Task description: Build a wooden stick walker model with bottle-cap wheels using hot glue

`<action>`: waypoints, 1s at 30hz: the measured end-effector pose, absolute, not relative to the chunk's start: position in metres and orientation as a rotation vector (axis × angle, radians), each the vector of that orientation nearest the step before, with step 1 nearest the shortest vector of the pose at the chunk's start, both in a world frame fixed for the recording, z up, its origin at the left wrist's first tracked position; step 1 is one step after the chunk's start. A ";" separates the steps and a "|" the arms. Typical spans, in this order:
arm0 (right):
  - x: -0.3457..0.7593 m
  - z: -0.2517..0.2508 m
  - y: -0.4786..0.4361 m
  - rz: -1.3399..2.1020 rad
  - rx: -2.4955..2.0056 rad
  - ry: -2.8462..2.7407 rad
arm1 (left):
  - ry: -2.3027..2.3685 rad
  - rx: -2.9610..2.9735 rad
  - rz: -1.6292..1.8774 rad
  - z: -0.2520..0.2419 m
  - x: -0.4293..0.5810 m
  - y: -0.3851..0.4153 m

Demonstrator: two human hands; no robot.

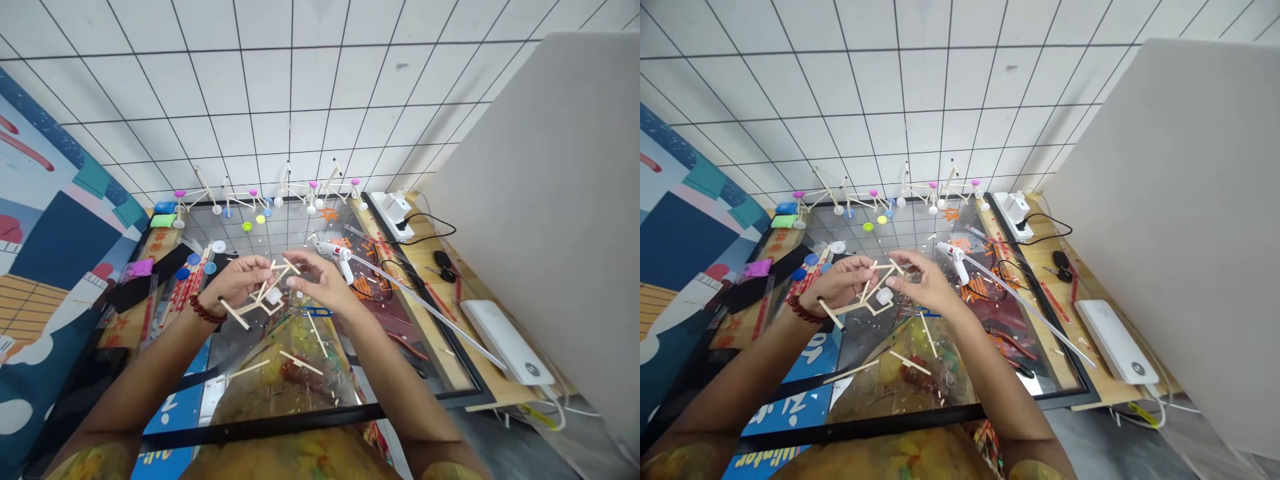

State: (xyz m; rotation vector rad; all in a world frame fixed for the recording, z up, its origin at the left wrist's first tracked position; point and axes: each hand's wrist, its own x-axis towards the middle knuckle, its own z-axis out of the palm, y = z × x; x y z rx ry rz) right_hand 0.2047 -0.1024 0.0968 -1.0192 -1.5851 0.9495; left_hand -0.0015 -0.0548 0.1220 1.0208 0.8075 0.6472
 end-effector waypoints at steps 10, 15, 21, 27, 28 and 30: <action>0.174 0.104 -0.135 0.579 -0.930 -1.770 | 0.716 1.384 0.649 0.105 -0.036 -0.079; 0.160 0.086 -0.138 0.443 -1.037 -1.956 | 0.873 1.637 0.789 0.089 -0.052 -0.102; 0.149 0.083 -0.140 0.227 -1.052 -2.133 | 1.007 1.796 0.919 0.073 -0.066 -0.126; 0.139 0.088 -0.143 0.244 -1.023 -2.138 | 1.014 1.816 0.997 0.073 -0.069 -0.128; 0.138 0.087 -0.143 0.264 -1.030 -2.134 | 1.003 1.819 1.010 0.072 -0.068 -0.127; 0.137 0.084 -0.144 0.293 -1.034 -2.129 | 0.982 1.824 1.030 0.069 -0.067 -0.126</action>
